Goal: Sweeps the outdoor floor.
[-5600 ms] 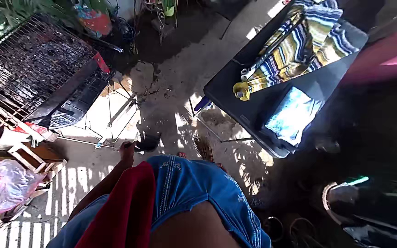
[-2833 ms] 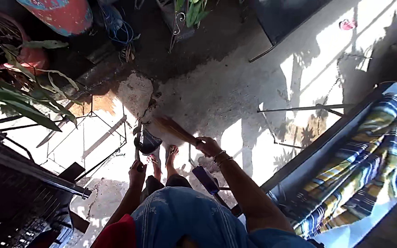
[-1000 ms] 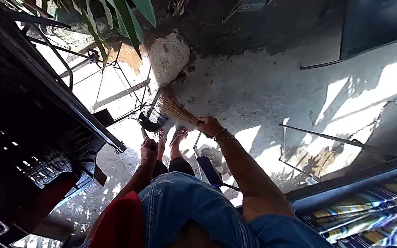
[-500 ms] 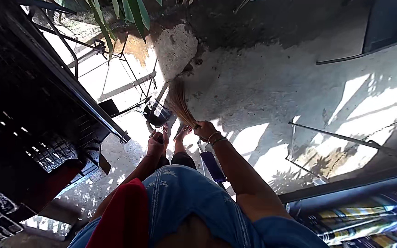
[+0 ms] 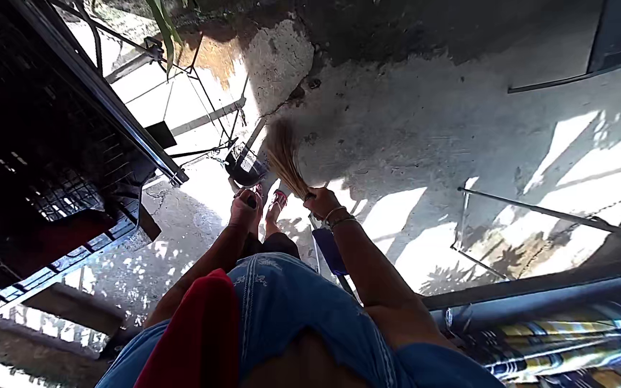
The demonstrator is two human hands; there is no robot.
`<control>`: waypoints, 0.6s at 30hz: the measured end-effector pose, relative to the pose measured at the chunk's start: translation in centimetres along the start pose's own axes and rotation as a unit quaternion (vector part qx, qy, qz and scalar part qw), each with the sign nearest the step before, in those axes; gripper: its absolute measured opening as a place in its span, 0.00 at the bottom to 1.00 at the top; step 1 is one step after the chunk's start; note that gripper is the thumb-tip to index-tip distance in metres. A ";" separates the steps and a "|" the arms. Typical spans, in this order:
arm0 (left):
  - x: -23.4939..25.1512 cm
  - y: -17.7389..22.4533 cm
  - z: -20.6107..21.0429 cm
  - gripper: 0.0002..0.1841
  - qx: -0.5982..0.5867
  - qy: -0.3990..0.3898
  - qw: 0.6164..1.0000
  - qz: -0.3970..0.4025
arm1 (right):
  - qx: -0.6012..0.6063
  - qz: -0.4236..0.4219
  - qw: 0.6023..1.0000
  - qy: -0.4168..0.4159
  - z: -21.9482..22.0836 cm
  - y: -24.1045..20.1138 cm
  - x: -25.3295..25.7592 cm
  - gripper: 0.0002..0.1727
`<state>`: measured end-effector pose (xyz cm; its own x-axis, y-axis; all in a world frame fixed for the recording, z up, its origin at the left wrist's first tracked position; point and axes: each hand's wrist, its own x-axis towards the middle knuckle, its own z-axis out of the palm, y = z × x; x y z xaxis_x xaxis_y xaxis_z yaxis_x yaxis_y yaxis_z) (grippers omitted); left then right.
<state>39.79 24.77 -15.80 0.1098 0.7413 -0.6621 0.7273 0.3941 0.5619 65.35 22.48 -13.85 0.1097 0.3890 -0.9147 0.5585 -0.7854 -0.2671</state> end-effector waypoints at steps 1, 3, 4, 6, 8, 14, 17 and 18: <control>-0.2 -0.2 -0.1 0.06 -0.003 0.011 1.000 0.006 | -0.007 -0.016 1.000 -0.012 -0.3 0.1 -0.7 0.31; -1.0 -0.9 -1.1 0.09 -0.013 0.034 0.999 0.002 | 0.007 -0.028 1.000 -0.002 -3.1 0.2 -3.0 0.28; -1.5 -1.3 -1.8 0.10 -0.017 0.048 0.999 -0.003 | 0.019 -0.032 0.999 0.024 -4.9 0.7 -3.9 0.28; -2.9 -2.4 -3.2 0.11 -0.019 0.066 0.997 -0.018 | 0.066 -0.027 0.995 0.076 -8.5 2.3 -4.9 0.29; -4.6 -4.1 -4.0 0.11 -0.023 0.086 0.996 -0.016 | 0.106 -0.017 0.986 0.131 -11.1 4.0 -5.0 0.30; -7.2 -7.2 -5.0 0.08 0.019 0.093 0.995 -0.022 | 0.185 0.024 0.947 0.260 -10.7 6.3 0.9 0.26; -6.7 -8.1 -4.8 0.08 0.071 0.053 0.995 -0.037 | 0.115 0.055 0.974 0.190 -3.1 3.8 0.9 0.25; -6.5 -8.4 -4.5 0.07 0.078 0.043 0.995 -0.039 | 0.080 0.057 0.986 0.138 -0.1 3.1 0.5 0.25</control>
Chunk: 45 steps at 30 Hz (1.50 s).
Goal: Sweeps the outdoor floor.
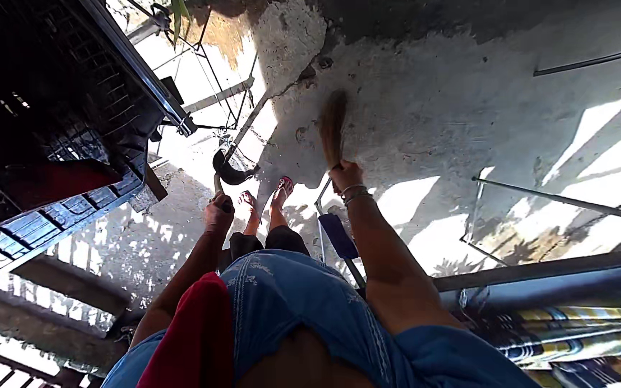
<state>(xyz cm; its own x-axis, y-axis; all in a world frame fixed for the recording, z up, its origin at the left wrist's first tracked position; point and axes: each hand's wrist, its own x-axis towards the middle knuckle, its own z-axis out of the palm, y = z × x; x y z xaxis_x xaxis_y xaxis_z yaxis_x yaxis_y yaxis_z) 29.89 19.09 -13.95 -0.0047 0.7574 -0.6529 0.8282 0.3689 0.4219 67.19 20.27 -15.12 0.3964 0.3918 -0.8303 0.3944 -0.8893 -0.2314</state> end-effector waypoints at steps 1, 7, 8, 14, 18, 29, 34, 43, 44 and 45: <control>0.3 -0.1 0.1 0.07 0.005 -0.012 1.000 0.000 | -0.036 -0.002 0.998 -0.058 2.5 -0.2 -1.2 0.27; 1.0 0.5 -0.4 0.07 0.013 -0.046 0.999 0.002 | -0.066 -0.056 0.984 -0.153 0.0 -2.8 -7.1 0.28; 1.1 0.6 -0.5 0.08 0.013 -0.052 0.999 -0.003 | -0.051 -0.069 0.988 -0.128 -2.0 -3.7 -7.2 0.29; 1.4 0.1 0.4 0.09 0.019 -0.071 0.997 -0.005 | -0.075 -0.175 0.982 0.017 -7.1 -14.2 -1.5 0.36; 1.4 -1.4 0.3 0.10 0.018 -0.055 0.998 0.009 | -0.241 -0.215 0.943 0.084 -2.6 -21.3 4.2 0.39; 1.5 -2.0 -1.3 0.09 -0.010 -0.078 0.997 0.000 | -0.348 -0.214 0.908 -0.094 1.4 -14.7 -3.0 0.31; 1.6 -2.0 -1.5 0.10 -0.002 -0.085 0.996 0.006 | -0.250 -0.213 0.944 0.018 -3.5 -16.6 -3.4 0.36; 1.1 -2.5 -1.6 0.10 0.017 -0.084 0.996 0.007 | -0.285 -0.161 0.933 -0.148 9.1 -10.4 -2.9 0.34; 1.1 -2.6 -1.8 0.10 0.013 -0.085 0.996 0.006 | -0.265 -0.167 0.936 -0.161 8.0 -9.5 -4.0 0.33; 1.0 -2.8 -1.8 0.10 0.008 -0.083 0.996 0.006 | -0.241 -0.172 0.942 -0.158 6.2 -8.9 -4.9 0.33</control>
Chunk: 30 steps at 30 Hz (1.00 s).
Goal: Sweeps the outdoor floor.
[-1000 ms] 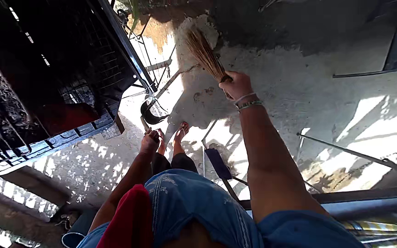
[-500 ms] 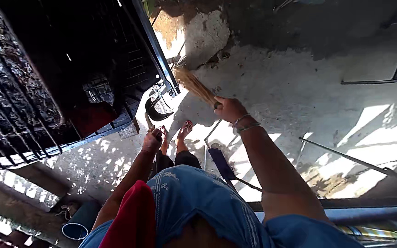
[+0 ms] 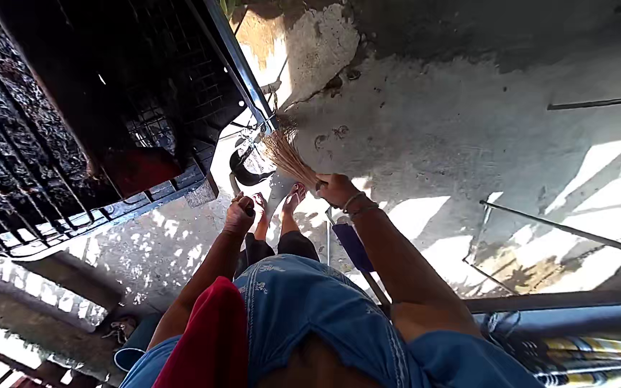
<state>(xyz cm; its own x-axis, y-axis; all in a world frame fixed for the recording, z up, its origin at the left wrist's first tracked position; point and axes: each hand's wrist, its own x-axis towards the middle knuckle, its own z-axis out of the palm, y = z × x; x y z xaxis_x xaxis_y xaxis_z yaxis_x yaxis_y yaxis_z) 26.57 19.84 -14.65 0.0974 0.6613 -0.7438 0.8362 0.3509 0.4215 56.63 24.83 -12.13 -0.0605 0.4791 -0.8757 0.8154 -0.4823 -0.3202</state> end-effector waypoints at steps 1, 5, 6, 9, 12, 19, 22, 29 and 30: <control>-0.1 -0.2 0.0 0.10 -0.005 0.003 1.000 0.003 | 0.022 -0.001 1.000 0.022 -1.6 0.9 -1.7 0.33; -0.3 -0.8 0.3 0.09 -0.008 0.018 1.000 0.014 | 0.111 0.035 0.983 0.139 -7.4 4.2 -5.3 0.32; -0.3 -0.7 0.5 0.09 -0.007 0.018 1.000 0.013 | 0.133 0.047 0.976 0.166 -7.6 4.9 -4.6 0.33; -0.5 -0.7 1.1 0.09 0.001 0.020 1.000 0.020 | 0.178 0.090 0.956 0.213 -4.0 5.7 -0.5 0.38; -0.4 -1.1 1.3 0.08 -0.006 0.030 0.999 0.041 | 0.163 0.094 0.973 0.136 3.8 3.9 1.7 0.37; -1.1 -2.1 0.3 0.06 -0.017 0.056 0.996 0.065 | 0.198 0.064 0.978 0.011 5.1 3.8 -6.0 0.31; -1.9 -3.6 -0.9 0.07 -0.018 0.077 0.994 0.073 | 0.271 0.089 0.954 0.087 1.1 8.9 -9.2 0.30; -5.1 -7.8 -4.3 0.09 0.007 0.111 0.991 0.071 | 0.454 0.233 0.817 0.269 0.0 15.5 -11.1 0.19; -5.3 -8.2 -4.7 0.08 0.015 0.112 0.991 0.071 | 0.477 0.252 0.790 0.291 1.1 15.5 -9.8 0.17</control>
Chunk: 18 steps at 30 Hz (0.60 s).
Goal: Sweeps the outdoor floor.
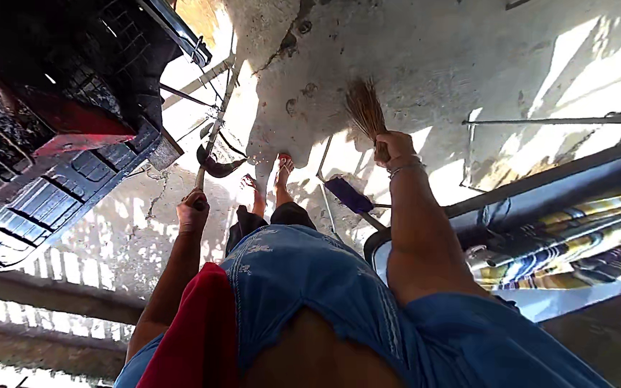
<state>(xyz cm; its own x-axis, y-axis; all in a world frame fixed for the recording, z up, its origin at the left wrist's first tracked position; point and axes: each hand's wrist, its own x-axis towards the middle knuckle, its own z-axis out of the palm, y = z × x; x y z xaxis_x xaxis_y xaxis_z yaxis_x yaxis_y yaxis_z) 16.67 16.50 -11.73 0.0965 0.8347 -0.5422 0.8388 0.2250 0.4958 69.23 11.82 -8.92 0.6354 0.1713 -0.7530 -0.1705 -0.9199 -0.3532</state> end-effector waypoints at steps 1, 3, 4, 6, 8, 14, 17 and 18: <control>-0.2 -0.4 -0.2 0.07 0.009 -0.004 1.000 0.000 | 0.025 0.018 0.999 0.028 1.9 1.0 0.7 0.15; -0.3 -1.1 -0.2 0.06 0.030 -0.011 1.000 -0.001 | 0.044 0.051 0.997 0.042 7.1 3.2 1.1 0.16; -0.3 -1.5 -0.2 0.06 0.036 -0.019 0.999 -0.006 | 0.026 0.060 0.998 0.015 10.0 4.5 0.3 0.19; 0.1 -2.2 -0.2 0.06 0.038 -0.037 0.999 -0.011 | -0.077 0.038 0.992 -0.088 15.5 7.1 -3.7 0.20; 0.6 -2.5 0.3 0.06 0.028 -0.049 0.998 -0.009 | -0.185 -0.004 0.961 -0.205 18.8 9.1 -8.3 0.23; 1.6 -3.3 0.7 0.08 0.027 -0.063 0.997 -0.022 | -0.184 -0.068 0.939 -0.282 13.1 6.6 -13.9 0.27; 1.9 -3.6 1.0 0.09 0.034 -0.065 0.997 -0.024 | -0.122 -0.080 0.971 -0.188 8.9 2.8 -10.9 0.24; 1.8 -3.8 1.2 0.08 0.037 -0.065 0.997 -0.023 | -0.123 -0.088 0.977 -0.154 8.3 1.5 -9.6 0.25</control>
<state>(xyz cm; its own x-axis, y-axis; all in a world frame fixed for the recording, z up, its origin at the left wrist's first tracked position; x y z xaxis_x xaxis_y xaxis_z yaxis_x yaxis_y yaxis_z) 14.29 16.54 -15.35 0.1218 0.7505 -0.6495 0.8808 0.2199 0.4192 56.64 11.74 -6.77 0.3763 0.3974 -0.8369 0.1305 -0.9171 -0.3768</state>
